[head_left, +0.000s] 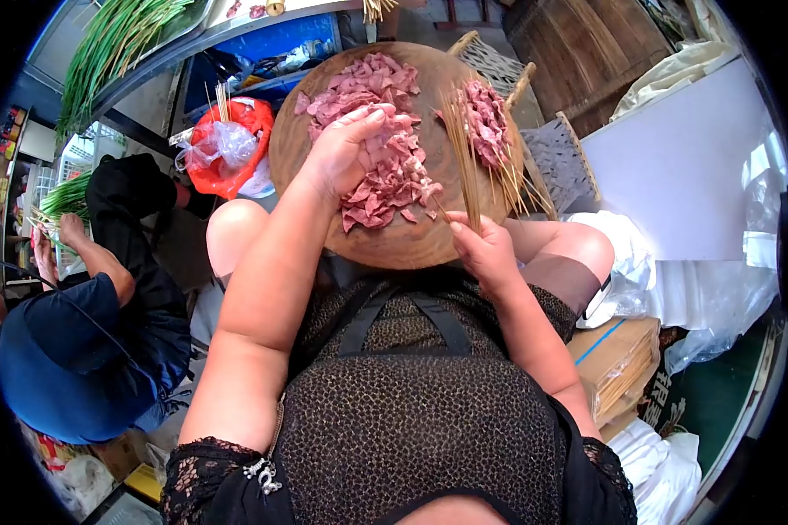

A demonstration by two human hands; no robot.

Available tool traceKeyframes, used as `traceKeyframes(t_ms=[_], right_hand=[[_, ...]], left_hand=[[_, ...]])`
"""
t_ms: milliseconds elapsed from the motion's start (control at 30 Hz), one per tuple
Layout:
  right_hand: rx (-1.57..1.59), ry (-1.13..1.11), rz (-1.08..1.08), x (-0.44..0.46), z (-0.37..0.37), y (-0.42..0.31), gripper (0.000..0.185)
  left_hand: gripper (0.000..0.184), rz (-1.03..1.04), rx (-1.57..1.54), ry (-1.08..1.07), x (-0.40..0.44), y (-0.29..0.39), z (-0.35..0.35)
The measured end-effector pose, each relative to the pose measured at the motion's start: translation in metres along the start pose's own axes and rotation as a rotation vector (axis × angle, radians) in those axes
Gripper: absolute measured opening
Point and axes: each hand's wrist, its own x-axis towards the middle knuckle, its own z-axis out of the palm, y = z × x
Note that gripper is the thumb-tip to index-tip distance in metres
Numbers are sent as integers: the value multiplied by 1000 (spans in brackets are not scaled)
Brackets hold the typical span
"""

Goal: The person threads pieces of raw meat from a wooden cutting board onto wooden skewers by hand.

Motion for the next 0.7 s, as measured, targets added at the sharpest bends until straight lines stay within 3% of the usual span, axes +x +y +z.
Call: traceKeyframes(t_ms=[233, 300, 467, 533, 700], right_hand=[[23, 55, 8, 6, 6, -5, 22], [33, 69, 14, 8, 4, -5, 24], [90, 54, 52, 7, 9, -6, 24], [110, 60, 71, 6, 12, -4, 24], [133, 36, 70, 8, 14, -3, 21]], left_hand=[[31, 67, 5, 44, 4, -6, 3], [35, -122, -123, -43, 4, -8, 4], [36, -43, -35, -113, 6, -32, 7], [25, -53, -183, -117, 5, -32, 10], [23, -63, -144, -67, 3, -29, 13]])
